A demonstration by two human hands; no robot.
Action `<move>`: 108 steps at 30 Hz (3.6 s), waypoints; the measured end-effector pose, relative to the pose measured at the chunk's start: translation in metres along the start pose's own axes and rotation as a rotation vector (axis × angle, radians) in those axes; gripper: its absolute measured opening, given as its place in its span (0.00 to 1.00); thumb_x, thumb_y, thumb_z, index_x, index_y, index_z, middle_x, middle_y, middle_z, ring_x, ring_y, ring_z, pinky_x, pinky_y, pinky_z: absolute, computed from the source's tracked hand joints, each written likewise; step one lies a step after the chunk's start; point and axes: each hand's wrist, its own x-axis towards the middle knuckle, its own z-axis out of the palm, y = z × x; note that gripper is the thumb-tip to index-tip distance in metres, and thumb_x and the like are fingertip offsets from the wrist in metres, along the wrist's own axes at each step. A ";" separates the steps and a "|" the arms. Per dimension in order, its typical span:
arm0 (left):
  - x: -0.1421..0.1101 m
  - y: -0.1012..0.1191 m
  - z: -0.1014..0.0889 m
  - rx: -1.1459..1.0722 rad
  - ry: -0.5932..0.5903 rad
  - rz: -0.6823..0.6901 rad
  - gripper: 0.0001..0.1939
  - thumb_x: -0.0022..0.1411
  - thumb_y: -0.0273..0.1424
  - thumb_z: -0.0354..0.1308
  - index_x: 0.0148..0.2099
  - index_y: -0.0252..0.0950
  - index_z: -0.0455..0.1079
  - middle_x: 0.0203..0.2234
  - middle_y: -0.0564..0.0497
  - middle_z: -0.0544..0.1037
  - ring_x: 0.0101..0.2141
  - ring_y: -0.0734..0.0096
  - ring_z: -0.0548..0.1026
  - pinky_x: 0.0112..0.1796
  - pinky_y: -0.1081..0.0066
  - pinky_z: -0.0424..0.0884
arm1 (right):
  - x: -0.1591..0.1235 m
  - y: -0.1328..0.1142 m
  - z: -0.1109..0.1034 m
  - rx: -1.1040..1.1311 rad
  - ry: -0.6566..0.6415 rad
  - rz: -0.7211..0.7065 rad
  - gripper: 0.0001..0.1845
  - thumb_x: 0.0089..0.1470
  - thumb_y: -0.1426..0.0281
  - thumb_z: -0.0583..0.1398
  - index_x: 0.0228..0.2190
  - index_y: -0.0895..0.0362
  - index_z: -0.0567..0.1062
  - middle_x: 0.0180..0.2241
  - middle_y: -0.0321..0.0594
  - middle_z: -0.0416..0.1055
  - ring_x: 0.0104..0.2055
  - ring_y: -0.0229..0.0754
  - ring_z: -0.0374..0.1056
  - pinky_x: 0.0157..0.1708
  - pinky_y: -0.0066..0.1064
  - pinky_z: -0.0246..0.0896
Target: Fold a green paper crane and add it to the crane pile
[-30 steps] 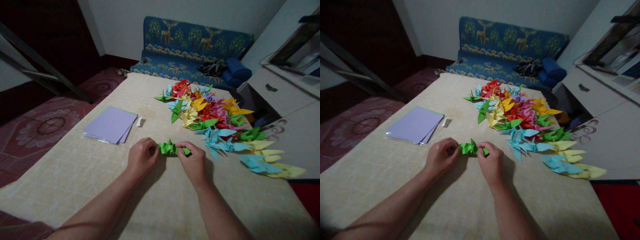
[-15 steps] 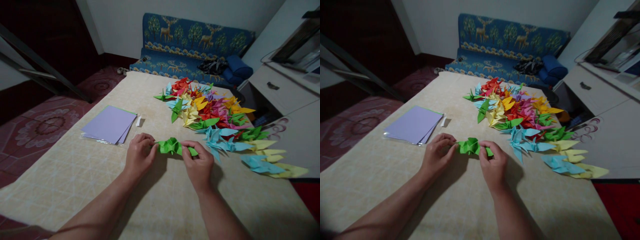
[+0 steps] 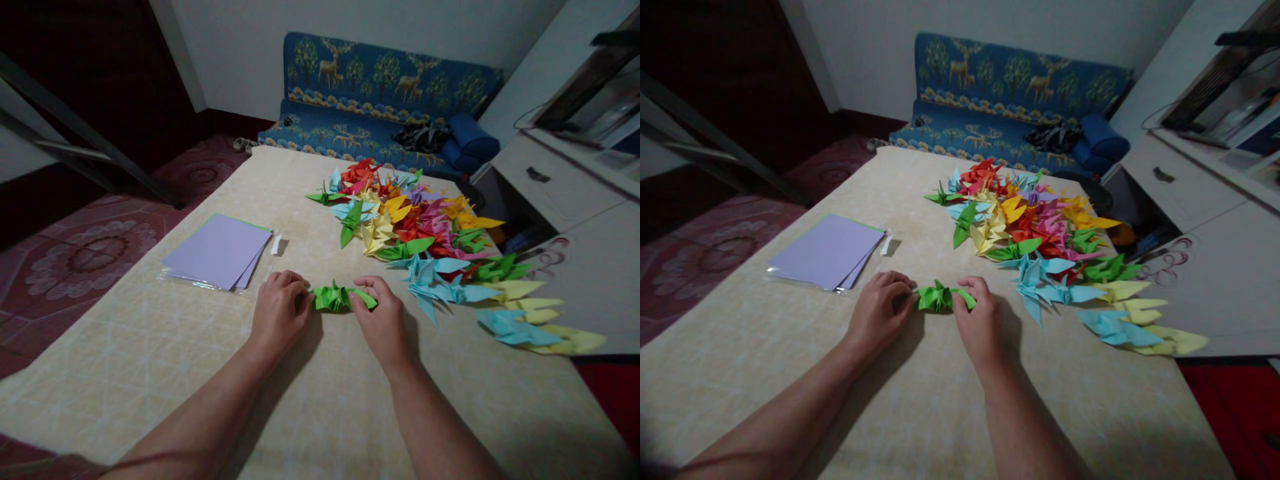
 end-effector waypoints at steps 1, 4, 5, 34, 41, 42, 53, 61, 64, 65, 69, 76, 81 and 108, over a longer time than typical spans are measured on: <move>0.001 0.000 0.001 -0.007 -0.005 -0.019 0.05 0.59 0.29 0.57 0.32 0.35 0.73 0.34 0.46 0.76 0.39 0.59 0.72 0.42 0.60 0.67 | 0.000 0.000 0.001 0.021 -0.009 0.023 0.09 0.51 0.69 0.62 0.37 0.51 0.74 0.32 0.37 0.79 0.31 0.41 0.74 0.28 0.28 0.66; 0.001 0.001 0.001 -0.173 -0.003 -0.118 0.09 0.62 0.33 0.56 0.38 0.34 0.73 0.33 0.46 0.77 0.36 0.62 0.73 0.38 0.65 0.68 | -0.001 -0.001 0.002 0.186 -0.007 0.022 0.10 0.52 0.70 0.62 0.39 0.52 0.72 0.31 0.38 0.78 0.30 0.41 0.74 0.29 0.29 0.67; 0.001 0.003 0.001 -0.250 -0.025 -0.157 0.10 0.62 0.35 0.56 0.40 0.33 0.73 0.33 0.46 0.78 0.35 0.64 0.73 0.36 0.67 0.68 | -0.002 -0.002 0.002 0.222 -0.018 0.010 0.11 0.52 0.70 0.61 0.40 0.53 0.71 0.30 0.38 0.77 0.29 0.40 0.73 0.28 0.29 0.67; 0.004 0.012 -0.009 -1.057 -0.340 -0.573 0.15 0.50 0.39 0.69 0.28 0.31 0.72 0.20 0.51 0.74 0.20 0.79 0.64 0.22 0.77 0.55 | -0.001 -0.008 0.001 0.758 -0.376 0.551 0.20 0.40 0.57 0.71 0.30 0.60 0.77 0.16 0.33 0.70 0.15 0.30 0.61 0.14 0.19 0.47; 0.002 0.012 -0.008 -1.104 -0.319 -0.575 0.17 0.47 0.38 0.71 0.28 0.31 0.71 0.20 0.51 0.74 0.20 0.79 0.65 0.22 0.77 0.55 | 0.000 -0.011 0.001 0.885 -0.396 0.520 0.18 0.41 0.58 0.71 0.26 0.59 0.76 0.22 0.33 0.72 0.23 0.33 0.65 0.24 0.23 0.59; 0.002 0.012 -0.007 -1.126 -0.309 -0.569 0.17 0.47 0.38 0.72 0.28 0.32 0.70 0.20 0.52 0.74 0.20 0.79 0.66 0.23 0.77 0.56 | -0.001 -0.012 0.001 0.911 -0.401 0.514 0.18 0.41 0.58 0.71 0.26 0.59 0.76 0.23 0.33 0.73 0.24 0.33 0.66 0.26 0.23 0.60; 0.002 0.014 -0.006 -1.377 -0.204 -0.606 0.25 0.45 0.32 0.74 0.43 0.37 0.67 0.22 0.58 0.74 0.22 0.80 0.71 0.23 0.82 0.61 | -0.003 -0.018 0.011 1.267 -0.391 0.690 0.20 0.36 0.67 0.74 0.28 0.56 0.70 0.23 0.29 0.70 0.20 0.30 0.63 0.18 0.18 0.58; 0.007 0.014 -0.005 -1.495 -0.164 -0.799 0.14 0.52 0.22 0.69 0.39 0.33 0.68 0.20 0.56 0.75 0.18 0.83 0.72 0.19 0.88 0.68 | 0.001 -0.013 0.013 1.460 -0.262 0.791 0.19 0.39 0.82 0.68 0.34 0.55 0.73 0.24 0.28 0.71 0.19 0.26 0.65 0.18 0.12 0.64; 0.011 0.014 -0.007 -1.534 -0.117 -0.876 0.10 0.55 0.18 0.64 0.38 0.32 0.68 0.23 0.53 0.77 0.20 0.81 0.76 0.21 0.88 0.73 | 0.002 -0.010 0.011 1.522 -0.284 0.829 0.15 0.41 0.85 0.65 0.32 0.58 0.75 0.23 0.30 0.70 0.22 0.26 0.69 0.22 0.10 0.69; 0.012 0.015 -0.008 -1.545 -0.105 -0.897 0.10 0.56 0.17 0.63 0.38 0.32 0.68 0.23 0.53 0.77 0.21 0.80 0.77 0.21 0.88 0.73 | 0.002 -0.009 0.010 1.538 -0.289 0.834 0.14 0.42 0.85 0.65 0.31 0.58 0.76 0.23 0.30 0.71 0.23 0.26 0.70 0.24 0.10 0.70; 0.013 0.014 -0.010 -1.569 -0.085 -0.935 0.08 0.58 0.16 0.60 0.37 0.31 0.69 0.23 0.53 0.77 0.20 0.81 0.77 0.20 0.88 0.72 | 0.002 -0.007 0.008 1.561 -0.279 0.843 0.14 0.45 0.85 0.65 0.32 0.56 0.77 0.25 0.30 0.73 0.26 0.27 0.73 0.28 0.11 0.73; 0.012 0.009 -0.009 -1.678 -0.130 -0.859 0.10 0.54 0.21 0.66 0.35 0.32 0.68 0.16 0.59 0.70 0.13 0.88 0.64 0.14 0.89 0.61 | 0.003 -0.011 0.006 1.600 -0.183 0.925 0.13 0.47 0.86 0.61 0.30 0.58 0.78 0.25 0.33 0.75 0.26 0.28 0.74 0.28 0.12 0.73; 0.011 0.005 -0.010 -1.763 -0.142 -0.854 0.13 0.51 0.20 0.67 0.36 0.33 0.68 0.17 0.59 0.69 0.13 0.88 0.63 0.14 0.89 0.59 | 0.004 -0.013 0.003 1.596 -0.129 0.943 0.13 0.47 0.86 0.61 0.31 0.59 0.79 0.25 0.34 0.76 0.23 0.27 0.72 0.27 0.14 0.73; 0.005 -0.009 -0.006 -0.709 0.101 -0.419 0.06 0.55 0.31 0.62 0.33 0.33 0.71 0.18 0.57 0.70 0.17 0.81 0.64 0.19 0.79 0.58 | 0.009 0.009 -0.002 0.753 -0.007 0.391 0.13 0.40 0.66 0.70 0.29 0.59 0.76 0.19 0.31 0.70 0.20 0.31 0.64 0.21 0.21 0.59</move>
